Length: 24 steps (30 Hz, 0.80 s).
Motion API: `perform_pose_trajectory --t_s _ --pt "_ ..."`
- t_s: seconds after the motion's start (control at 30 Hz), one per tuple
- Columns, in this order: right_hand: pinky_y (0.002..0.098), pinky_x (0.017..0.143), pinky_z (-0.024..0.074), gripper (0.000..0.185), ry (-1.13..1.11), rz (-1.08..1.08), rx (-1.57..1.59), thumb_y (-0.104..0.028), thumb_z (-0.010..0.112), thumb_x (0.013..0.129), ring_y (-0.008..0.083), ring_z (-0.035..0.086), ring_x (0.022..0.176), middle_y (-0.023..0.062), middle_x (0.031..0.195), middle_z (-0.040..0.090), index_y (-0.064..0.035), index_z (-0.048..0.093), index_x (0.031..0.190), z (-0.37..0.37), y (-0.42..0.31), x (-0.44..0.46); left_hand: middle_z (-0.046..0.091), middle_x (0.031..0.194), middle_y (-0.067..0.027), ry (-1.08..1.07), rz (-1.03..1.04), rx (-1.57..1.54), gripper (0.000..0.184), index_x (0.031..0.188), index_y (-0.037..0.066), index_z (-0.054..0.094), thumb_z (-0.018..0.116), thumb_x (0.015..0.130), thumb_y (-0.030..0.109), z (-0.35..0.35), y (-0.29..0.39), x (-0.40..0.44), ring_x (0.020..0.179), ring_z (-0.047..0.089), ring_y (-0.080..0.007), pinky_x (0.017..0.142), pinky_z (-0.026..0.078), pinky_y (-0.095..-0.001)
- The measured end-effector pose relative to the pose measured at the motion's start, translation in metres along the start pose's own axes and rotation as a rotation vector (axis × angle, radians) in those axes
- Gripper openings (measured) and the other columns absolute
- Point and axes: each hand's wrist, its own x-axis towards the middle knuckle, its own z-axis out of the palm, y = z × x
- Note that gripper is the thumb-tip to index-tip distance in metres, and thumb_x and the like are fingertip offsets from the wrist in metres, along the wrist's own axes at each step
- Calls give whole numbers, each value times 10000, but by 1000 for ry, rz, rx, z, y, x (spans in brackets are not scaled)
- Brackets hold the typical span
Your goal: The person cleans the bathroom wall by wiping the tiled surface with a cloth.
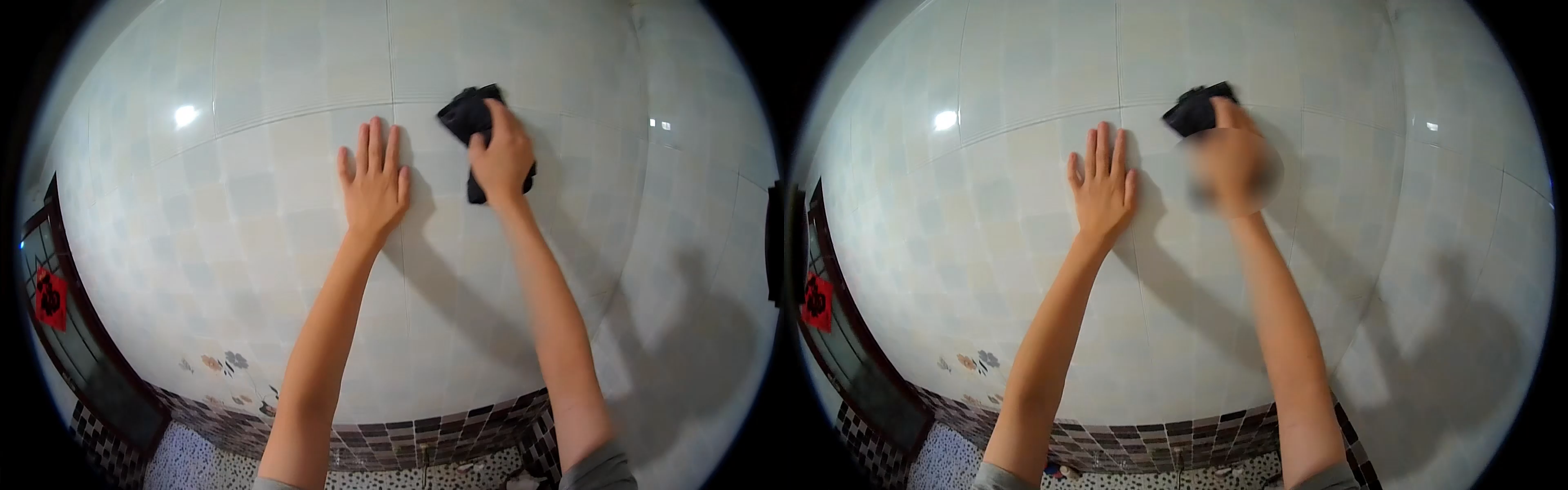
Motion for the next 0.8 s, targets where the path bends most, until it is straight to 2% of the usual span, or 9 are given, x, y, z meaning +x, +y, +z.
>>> perform_pose_trajectory --t_s 0.1,0.17,0.23,0.33,0.43,0.47,0.57,0.6,0.8 --pt "443 1046 519 535 -42 -196 26 -69 729 728 323 660 1240 107 1288 719 -107 678 1259 1 -28 -8 254 1744 -128 7 20 53 687 1661 125 320 480 1016 296 0 0 0 1621 207 -275 1270 80 -556" --pt "428 1043 522 538 -81 -221 35 -72 733 705 293 660 1256 77 1300 724 -121 686 1239 2 -29 -15 253 1745 -128 -5 34 73 697 1663 129 317 486 1010 302 -2 0 1 1621 208 -279 1270 82 -559" --pt "470 1112 467 562 -225 -233 84 -180 760 807 291 574 1373 106 1437 647 -94 635 1348 -2 -16 -19 247 1746 -131 -3 35 68 694 1660 139 332 490 1003 299 0 0 -1 1621 208 -286 1269 85 -563" --pt "460 1076 486 593 -265 -366 60 -189 781 780 267 587 1359 70 1422 662 -122 636 1351 -14 1 -25 239 1750 -130 6 40 79 671 1660 186 351 470 1007 285 -2 1 1 1623 202 -291 1270 81 -563" --pt "431 978 555 587 -153 -412 73 -81 718 648 248 676 1240 51 1292 734 -139 694 1231 -25 24 -20 228 1754 -131 -14 47 127 663 1662 232 354 460 1009 277 -3 1 2 1627 190 -292 1272 68 -567" --pt "431 975 555 585 -140 -389 44 -75 711 655 252 674 1247 49 1296 732 -148 694 1235 -30 35 -17 217 1759 -118 -37 34 142 601 1657 273 370 381 1057 311 -4 2 1 1628 185 -294 1272 41 -580" --pt "437 964 558 569 -34 -221 26 -79 710 704 328 687 1180 103 1261 731 -124 682 1271 -44 75 -1 210 1763 -96 -25 47 177 568 1652 289 381 275 1097 352 -4 1 0 1628 179 -293 1273 14 -592" --pt "442 966 557 565 -1 -139 12 -84 710 726 346 686 1164 121 1253 728 -116 675 1289 -50 88 1 213 1764 -76 -29 40 172 573 1646 304 391 192 1114 373 -4 0 0 1627 176 -298 1273 -1 -601" --pt "473 944 557 516 96 252 -89 -118 708 824 383 686 1125 160 1211 727 -110 643 1335 -70 122 -5 275 1744 -75 7 47 197 560 1635 303 415 307 1087 273 -3 3 1 1610 227 -320 1250 49 -656"
